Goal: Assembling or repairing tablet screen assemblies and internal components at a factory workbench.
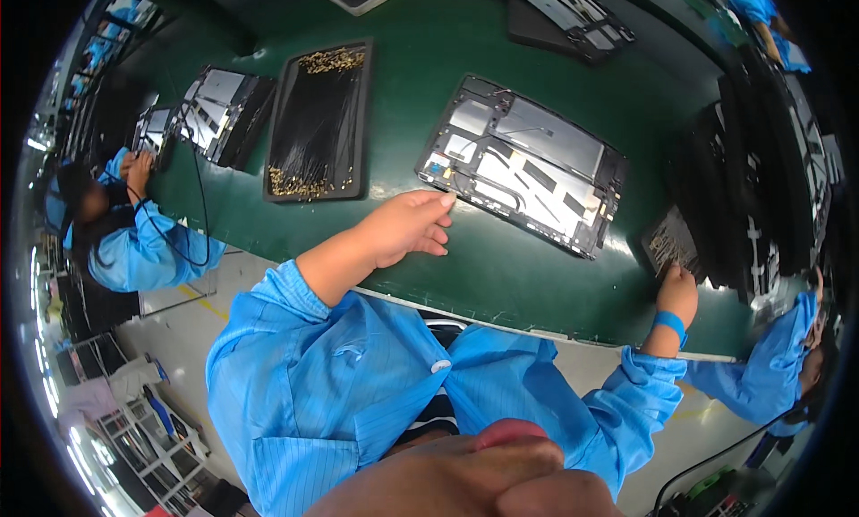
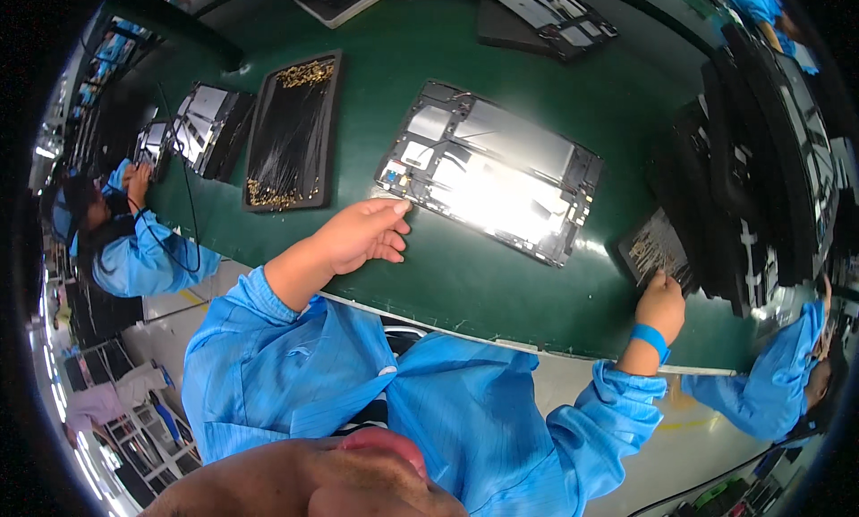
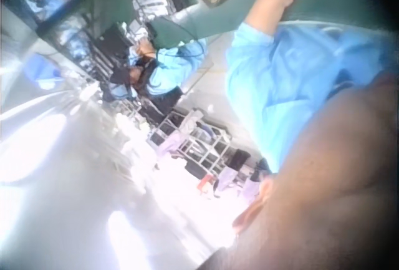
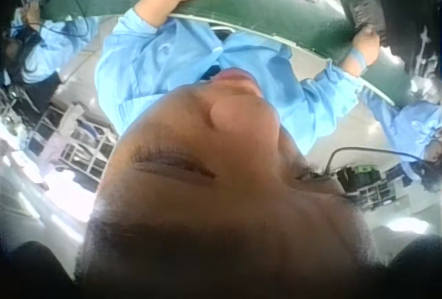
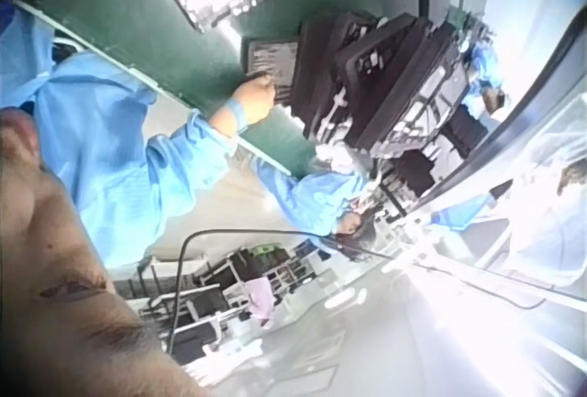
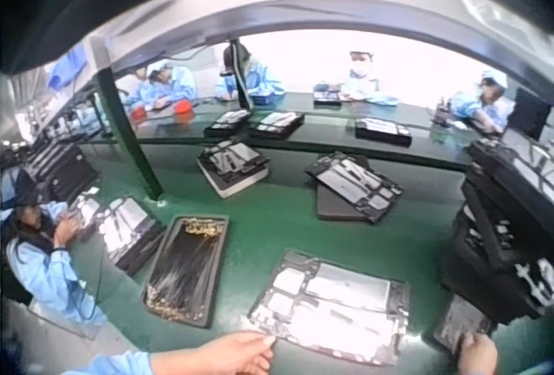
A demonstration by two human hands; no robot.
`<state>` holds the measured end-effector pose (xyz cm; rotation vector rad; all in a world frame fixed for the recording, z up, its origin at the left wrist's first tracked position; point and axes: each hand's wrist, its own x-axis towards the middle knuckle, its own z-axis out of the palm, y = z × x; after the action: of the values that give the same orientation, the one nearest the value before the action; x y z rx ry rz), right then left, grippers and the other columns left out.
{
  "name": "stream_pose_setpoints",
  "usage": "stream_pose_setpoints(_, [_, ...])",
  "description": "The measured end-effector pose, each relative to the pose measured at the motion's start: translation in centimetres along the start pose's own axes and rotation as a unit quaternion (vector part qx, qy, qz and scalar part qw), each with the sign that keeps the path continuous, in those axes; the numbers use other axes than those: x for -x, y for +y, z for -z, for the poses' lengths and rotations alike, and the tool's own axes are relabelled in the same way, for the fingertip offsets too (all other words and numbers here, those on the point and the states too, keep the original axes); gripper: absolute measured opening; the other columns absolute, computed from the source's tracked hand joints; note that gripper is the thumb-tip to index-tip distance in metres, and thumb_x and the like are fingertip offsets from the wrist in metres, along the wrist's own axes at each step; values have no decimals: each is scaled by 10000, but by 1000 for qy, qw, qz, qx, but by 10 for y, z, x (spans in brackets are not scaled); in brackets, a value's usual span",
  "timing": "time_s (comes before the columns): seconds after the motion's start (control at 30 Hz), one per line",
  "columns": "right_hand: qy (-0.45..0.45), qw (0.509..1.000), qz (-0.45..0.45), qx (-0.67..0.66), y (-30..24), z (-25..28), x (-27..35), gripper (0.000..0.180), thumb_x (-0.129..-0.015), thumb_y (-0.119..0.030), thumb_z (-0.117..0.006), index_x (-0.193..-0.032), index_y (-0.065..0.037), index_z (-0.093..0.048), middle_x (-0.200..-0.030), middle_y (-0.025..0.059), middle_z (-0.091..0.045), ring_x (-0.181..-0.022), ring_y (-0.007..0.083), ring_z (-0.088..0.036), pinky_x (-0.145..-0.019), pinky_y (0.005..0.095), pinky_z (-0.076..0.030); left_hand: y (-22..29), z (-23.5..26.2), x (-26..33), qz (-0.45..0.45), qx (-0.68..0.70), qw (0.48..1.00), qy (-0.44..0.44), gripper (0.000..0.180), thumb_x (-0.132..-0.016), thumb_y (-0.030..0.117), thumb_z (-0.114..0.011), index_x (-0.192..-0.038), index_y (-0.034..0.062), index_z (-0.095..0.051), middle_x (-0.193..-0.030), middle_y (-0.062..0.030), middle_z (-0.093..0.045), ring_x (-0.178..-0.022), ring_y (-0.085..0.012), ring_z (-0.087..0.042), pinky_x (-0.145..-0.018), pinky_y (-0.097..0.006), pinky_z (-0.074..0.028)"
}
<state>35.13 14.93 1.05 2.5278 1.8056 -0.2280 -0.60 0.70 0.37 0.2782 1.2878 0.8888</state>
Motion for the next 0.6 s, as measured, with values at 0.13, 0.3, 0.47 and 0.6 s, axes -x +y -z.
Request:
stream_pose_setpoints(0.13, [54,993,-11,-104,13,0,12,436,-795,-412,-394,-955,-45,-567,-899,203,-560,-851,345,-530,-750,381,-403,-4,0,-1,-1,-14,1000,11,422,-822,323,-467,-1091,2,-415,-858,-58,-434,-701,-139,-472,-619,-275,-472])
stream_pose_setpoints(0.3, [100,974,-42,-197,9,21,47,452,-799,-390,-409,-939,16,-554,-902,187,-570,-839,321,-538,-741,337,-402,-5,-11,12,-73,-219,973,-17,394,-817,308,-472,-1087,21,-451,-992,-92,-443,-797,-206,-491,-677,-326,-455])
stream_pose_setpoints(0.47, [-53,889,141,-433,-31,45,114,188,-770,-172,-543,-815,10,-563,-743,111,-561,-670,165,-524,-619,259,-410,7,-43,32,-540,-534,650,22,368,-726,223,-581,-1034,38,-502,-953,-120,-487,-861,-294,-483,-773,-374,-402])
stream_pose_setpoints(0.6, [-375,716,352,-472,-75,25,132,117,-767,-134,-569,-793,-19,-564,-696,20,-550,-644,90,-492,-555,220,-399,9,-64,32,-649,-501,571,-44,335,-657,145,-633,-959,37,-535,-852,-114,-543,-851,-266,-513,-748,-349,-419])
